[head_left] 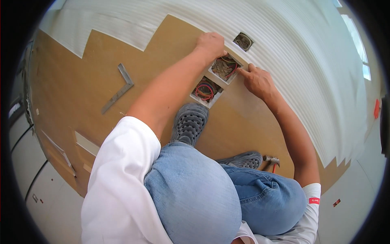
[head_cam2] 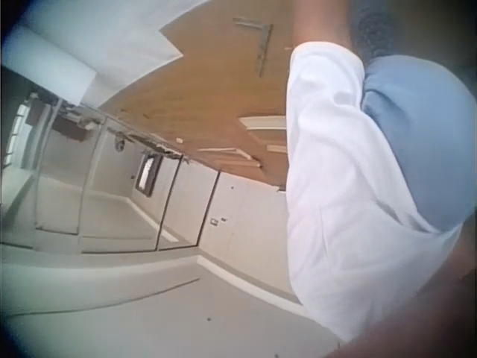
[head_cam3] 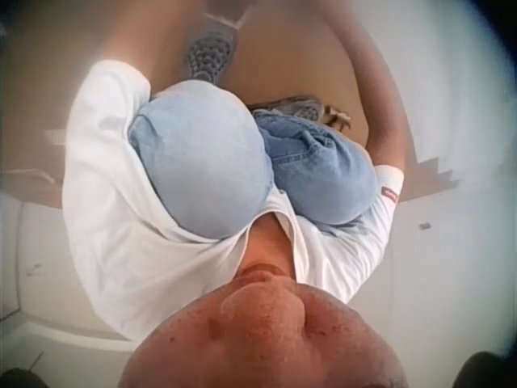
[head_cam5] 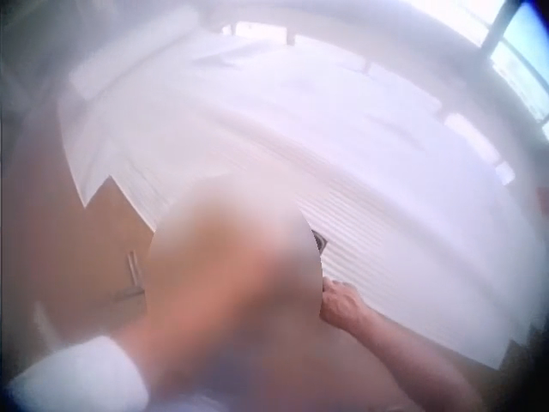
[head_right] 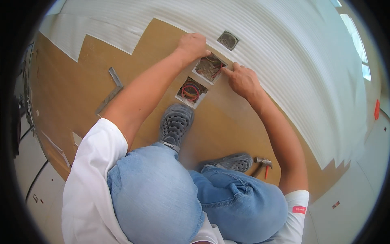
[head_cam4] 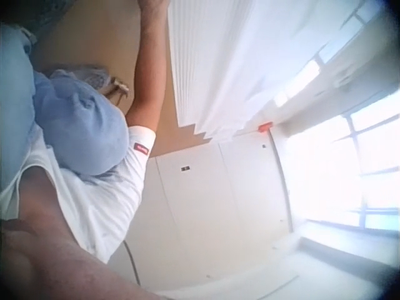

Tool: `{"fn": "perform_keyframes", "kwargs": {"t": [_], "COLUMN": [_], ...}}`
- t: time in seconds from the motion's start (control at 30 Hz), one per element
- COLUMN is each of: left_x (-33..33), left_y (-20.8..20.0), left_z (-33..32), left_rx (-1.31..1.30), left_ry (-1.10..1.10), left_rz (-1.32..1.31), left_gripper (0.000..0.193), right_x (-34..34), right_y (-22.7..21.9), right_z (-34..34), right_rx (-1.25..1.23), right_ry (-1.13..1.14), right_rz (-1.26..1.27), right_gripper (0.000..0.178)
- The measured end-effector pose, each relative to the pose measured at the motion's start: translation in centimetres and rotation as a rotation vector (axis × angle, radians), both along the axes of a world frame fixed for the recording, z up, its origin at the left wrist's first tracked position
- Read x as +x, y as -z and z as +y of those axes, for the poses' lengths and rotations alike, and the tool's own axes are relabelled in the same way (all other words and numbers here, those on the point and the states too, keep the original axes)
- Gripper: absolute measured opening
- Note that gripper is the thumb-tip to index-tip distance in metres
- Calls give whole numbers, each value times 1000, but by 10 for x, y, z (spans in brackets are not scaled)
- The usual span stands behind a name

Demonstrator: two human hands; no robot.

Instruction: The person fits floor planks around floor outlets by using a square and pencil to mark the planks, tapping them into place with a hammer, and cutting a plank with a utility knife.

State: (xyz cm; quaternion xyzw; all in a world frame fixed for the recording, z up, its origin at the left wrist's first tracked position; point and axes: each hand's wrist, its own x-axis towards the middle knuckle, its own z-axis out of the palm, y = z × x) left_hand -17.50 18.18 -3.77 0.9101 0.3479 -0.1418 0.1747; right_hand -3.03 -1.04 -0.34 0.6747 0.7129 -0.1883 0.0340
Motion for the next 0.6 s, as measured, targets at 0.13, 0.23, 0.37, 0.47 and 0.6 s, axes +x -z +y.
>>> {"fn": "perform_keyframes", "kwargs": {"t": [0.13, 0.23, 0.37, 0.47, 0.6], "left_x": [2, 1, -2, 2, -4], "left_y": [-4, -4, 3, -2, 0], "left_z": [-2, -1, 1, -1, -2], "left_rx": [-37, -57, -76, -76, -87], "left_ry": [-8, -14, -30, -24, -72], "left_rz": [-20, -22, -15, -5, -105], "left_gripper": [55, 52, 51, 50, 47], "right_x": [4, 2, 1, 5, 1], "right_y": [6, -5, -16, -16, -26], "right_z": [10, 26, 42, 50, 63], "right_rx": [-133, -332, -452, -534, -623], "right_ry": [-34, -11, -55, -87, -131], "right_rz": [-26, -54, -20, -61, -53], "right_gripper": [48, 51, 56, 62, 66]}}
